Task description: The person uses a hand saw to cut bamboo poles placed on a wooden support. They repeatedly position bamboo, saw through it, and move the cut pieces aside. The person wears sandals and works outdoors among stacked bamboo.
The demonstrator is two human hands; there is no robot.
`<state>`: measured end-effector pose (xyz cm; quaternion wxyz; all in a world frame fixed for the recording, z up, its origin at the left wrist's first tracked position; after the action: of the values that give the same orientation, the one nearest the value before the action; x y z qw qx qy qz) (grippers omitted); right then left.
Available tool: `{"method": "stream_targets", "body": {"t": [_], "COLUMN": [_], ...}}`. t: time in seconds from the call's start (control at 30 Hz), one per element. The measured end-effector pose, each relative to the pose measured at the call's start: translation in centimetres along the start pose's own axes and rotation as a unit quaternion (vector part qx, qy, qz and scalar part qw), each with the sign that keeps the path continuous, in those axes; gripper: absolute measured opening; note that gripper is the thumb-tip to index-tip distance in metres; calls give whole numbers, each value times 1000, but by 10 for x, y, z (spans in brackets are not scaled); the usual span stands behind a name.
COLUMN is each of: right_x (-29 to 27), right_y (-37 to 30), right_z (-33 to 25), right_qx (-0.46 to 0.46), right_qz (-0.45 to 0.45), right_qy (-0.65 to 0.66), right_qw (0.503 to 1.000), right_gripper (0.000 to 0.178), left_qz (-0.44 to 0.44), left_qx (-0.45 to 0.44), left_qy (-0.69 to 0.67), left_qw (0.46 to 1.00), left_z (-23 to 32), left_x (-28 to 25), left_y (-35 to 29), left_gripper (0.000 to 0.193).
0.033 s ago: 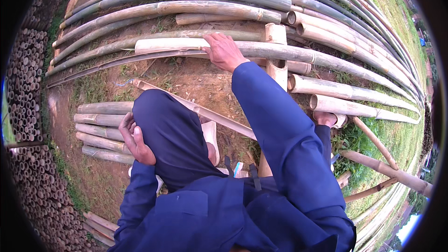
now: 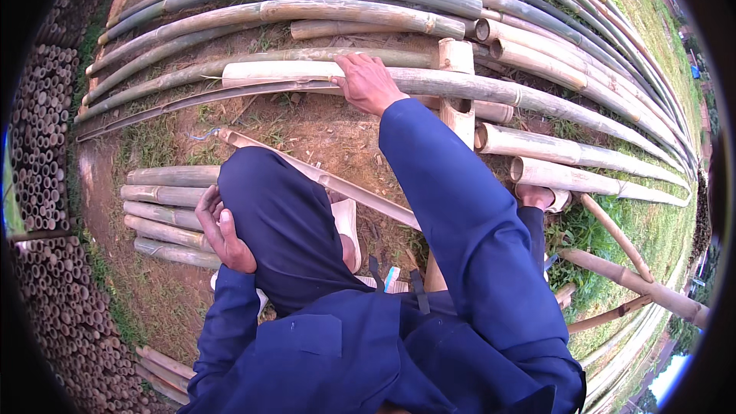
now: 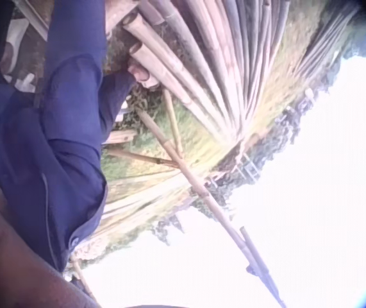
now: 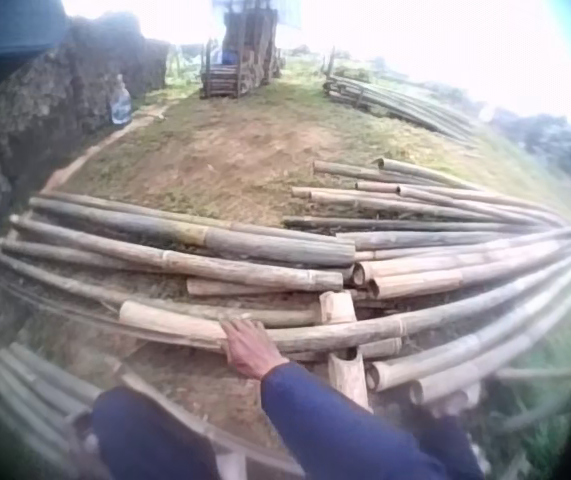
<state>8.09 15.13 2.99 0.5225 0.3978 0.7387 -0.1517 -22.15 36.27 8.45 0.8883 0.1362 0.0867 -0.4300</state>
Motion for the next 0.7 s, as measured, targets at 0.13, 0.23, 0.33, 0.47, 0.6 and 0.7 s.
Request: {"method": "stream_targets", "body": {"t": [0.13,0.23,0.33,0.47,0.6,0.7], "right_x": [41,49,46,35,14,-16], "right_y": [19,23,24,26,26,17], "right_z": [17,18,20,23,44,56], "right_qx": [23,29,17,21,85,146], "right_qz": [-143,-193,-153,-112,-33,-10], "right_qy": [-73,-57,-20,54,153,221], "right_qw": [987,979,988,992,984,964], "right_gripper": [52,51,45,41,38,38], "left_qz": [4,-4,-9,-7,-8,-9], "left_qx": [-13,-20,-25,-19,-19,-10], "left_qy": [5,13,16,11,-3,2], "left_qw": [1000,1000,1000,1000,1000,1000], "left_z": [1,1,1,0,1,5], "left_x": [2,7,11,12,16,15], "left_y": [7,12,14,15,15,14], "left_gripper": [57,59,59,58,56,55]}}
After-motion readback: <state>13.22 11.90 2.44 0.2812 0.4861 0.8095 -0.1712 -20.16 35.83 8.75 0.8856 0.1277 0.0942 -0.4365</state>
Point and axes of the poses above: each hand's wrist, its own y-axis towards the middle knuckle, its own x-axis out of the palm, z = x × y, the point moved 10 cm from there along y, towards the middle knuckle, and after that the axes turned 1 degree about -y, right-handed, at the moved point
